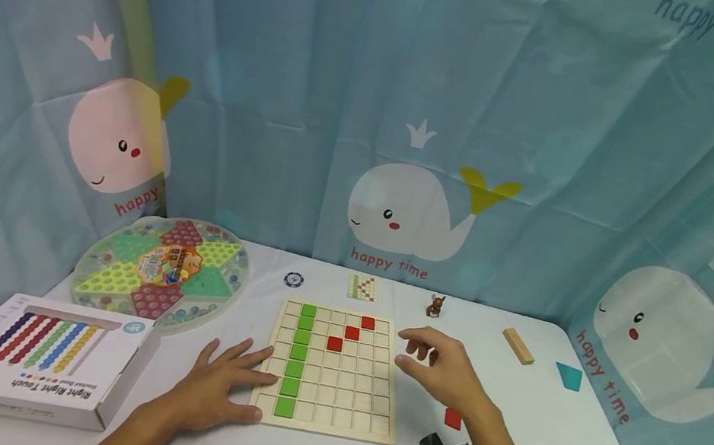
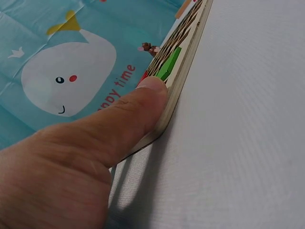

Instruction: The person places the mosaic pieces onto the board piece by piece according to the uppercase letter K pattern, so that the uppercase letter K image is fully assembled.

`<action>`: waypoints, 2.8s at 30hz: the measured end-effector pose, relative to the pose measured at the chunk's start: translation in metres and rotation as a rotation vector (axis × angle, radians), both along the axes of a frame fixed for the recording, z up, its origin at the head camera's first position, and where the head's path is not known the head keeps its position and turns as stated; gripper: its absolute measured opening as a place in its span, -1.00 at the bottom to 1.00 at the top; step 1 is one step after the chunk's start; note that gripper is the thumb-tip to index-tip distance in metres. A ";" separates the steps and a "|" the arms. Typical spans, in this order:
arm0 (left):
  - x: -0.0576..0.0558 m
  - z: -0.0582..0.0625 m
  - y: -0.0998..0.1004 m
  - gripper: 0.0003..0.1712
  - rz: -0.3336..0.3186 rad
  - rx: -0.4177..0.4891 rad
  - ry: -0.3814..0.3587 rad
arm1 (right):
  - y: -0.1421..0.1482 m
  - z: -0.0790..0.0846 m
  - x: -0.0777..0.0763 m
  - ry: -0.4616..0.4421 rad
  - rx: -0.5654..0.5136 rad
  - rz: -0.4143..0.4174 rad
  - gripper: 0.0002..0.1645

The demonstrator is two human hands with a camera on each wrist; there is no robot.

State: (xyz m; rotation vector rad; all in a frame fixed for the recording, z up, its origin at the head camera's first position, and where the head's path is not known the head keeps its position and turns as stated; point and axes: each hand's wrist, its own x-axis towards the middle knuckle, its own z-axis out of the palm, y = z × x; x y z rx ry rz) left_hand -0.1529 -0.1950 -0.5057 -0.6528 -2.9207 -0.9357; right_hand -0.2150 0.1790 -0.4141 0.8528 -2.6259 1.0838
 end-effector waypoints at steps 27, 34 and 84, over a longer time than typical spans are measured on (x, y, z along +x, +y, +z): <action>0.000 0.002 0.002 -0.32 -0.017 -0.012 0.009 | 0.110 -0.051 0.040 -0.328 0.067 -0.221 -0.62; 0.002 0.003 0.002 -0.32 -0.011 -0.008 0.010 | 0.111 -0.061 0.040 -0.371 0.106 -0.281 -0.64; 0.002 0.004 0.001 -0.33 -0.021 0.014 -0.006 | 0.045 -0.018 0.024 -0.013 -0.037 -0.147 -0.72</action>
